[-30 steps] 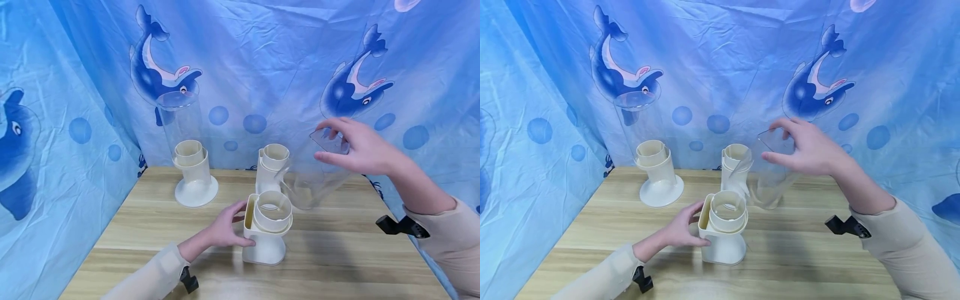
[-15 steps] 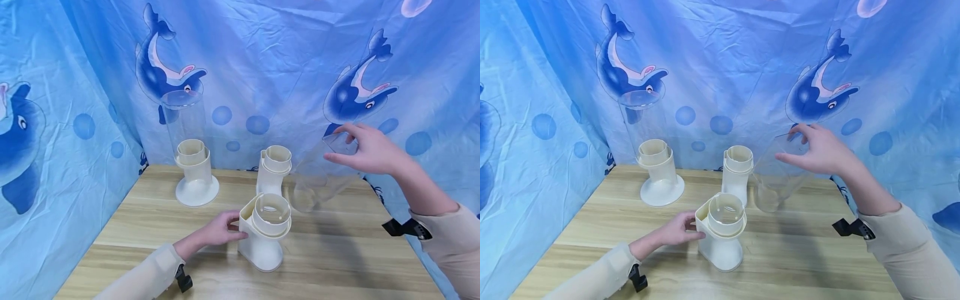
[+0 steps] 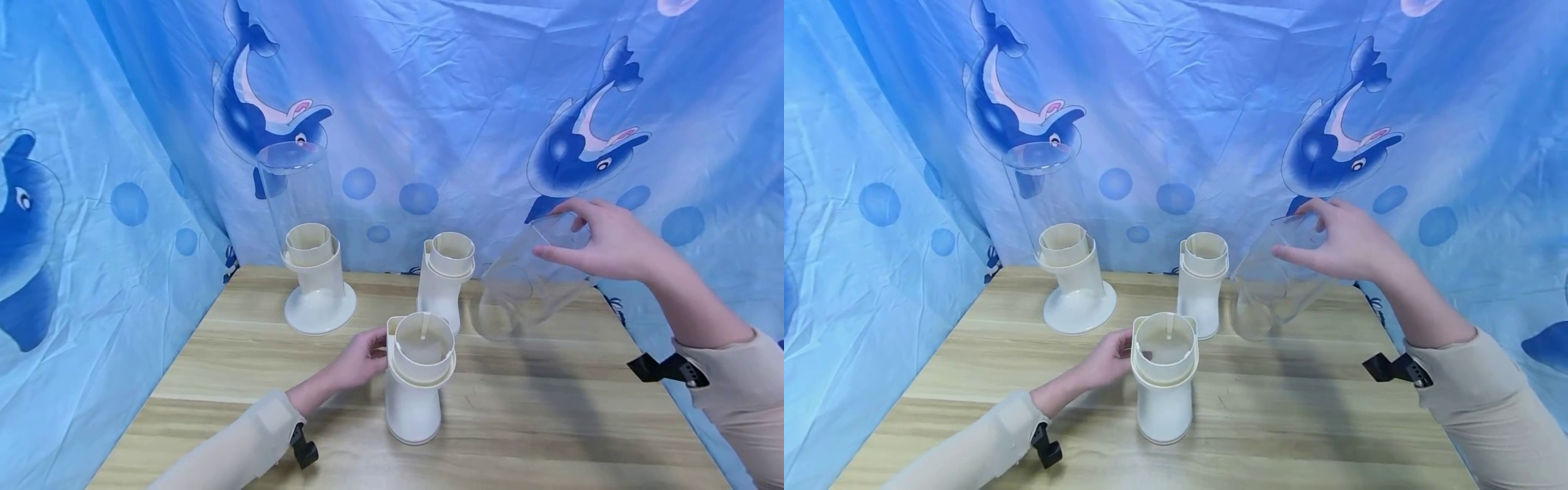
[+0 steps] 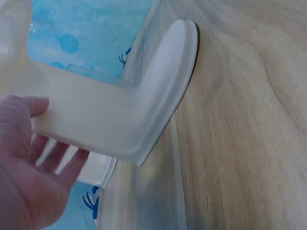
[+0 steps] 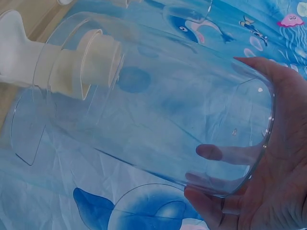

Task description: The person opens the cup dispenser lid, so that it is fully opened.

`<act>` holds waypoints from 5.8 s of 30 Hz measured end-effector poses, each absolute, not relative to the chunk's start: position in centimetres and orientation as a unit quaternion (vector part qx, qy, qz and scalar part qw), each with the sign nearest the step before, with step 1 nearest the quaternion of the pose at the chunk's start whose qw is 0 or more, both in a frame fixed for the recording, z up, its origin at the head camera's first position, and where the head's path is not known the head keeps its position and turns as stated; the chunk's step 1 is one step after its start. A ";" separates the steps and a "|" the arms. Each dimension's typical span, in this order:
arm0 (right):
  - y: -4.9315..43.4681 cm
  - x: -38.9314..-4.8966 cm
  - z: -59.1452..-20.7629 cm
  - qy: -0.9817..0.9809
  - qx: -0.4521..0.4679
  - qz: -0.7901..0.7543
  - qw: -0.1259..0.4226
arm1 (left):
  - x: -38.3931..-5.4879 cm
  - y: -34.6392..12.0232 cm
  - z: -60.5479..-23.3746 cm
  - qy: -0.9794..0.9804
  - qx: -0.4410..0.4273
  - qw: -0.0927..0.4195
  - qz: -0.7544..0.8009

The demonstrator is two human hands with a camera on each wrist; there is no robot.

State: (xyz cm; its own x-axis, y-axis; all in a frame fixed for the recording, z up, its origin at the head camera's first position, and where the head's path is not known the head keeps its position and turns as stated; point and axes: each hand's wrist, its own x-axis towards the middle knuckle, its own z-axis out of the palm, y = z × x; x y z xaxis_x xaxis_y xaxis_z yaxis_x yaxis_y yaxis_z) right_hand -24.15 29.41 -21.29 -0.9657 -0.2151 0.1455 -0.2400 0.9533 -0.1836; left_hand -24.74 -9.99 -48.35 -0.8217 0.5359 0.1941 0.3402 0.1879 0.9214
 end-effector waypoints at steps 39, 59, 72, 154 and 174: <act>37.9 -26.1 -25.4 -0.994 -0.049 0.096 -0.009 | -32.0 -12.3 -47.2 0.876 0.199 -0.058 0.435; 39.3 -29.3 -32.0 -0.992 -0.054 0.087 -0.077 | -34.9 -11.0 -47.2 0.885 0.133 -0.093 0.436; 38.3 -31.2 -35.8 -0.990 -0.046 0.109 -0.072 | -36.9 -10.7 -47.1 0.892 0.112 -0.096 0.428; 35.7 -31.6 -39.2 -0.988 -0.080 0.118 -0.062 | -34.3 -13.4 -49.3 0.849 0.126 -0.035 0.512; 30.4 -31.8 -30.8 -0.983 -0.015 0.175 0.056 | -33.2 -29.6 -50.1 0.906 0.014 -0.101 0.410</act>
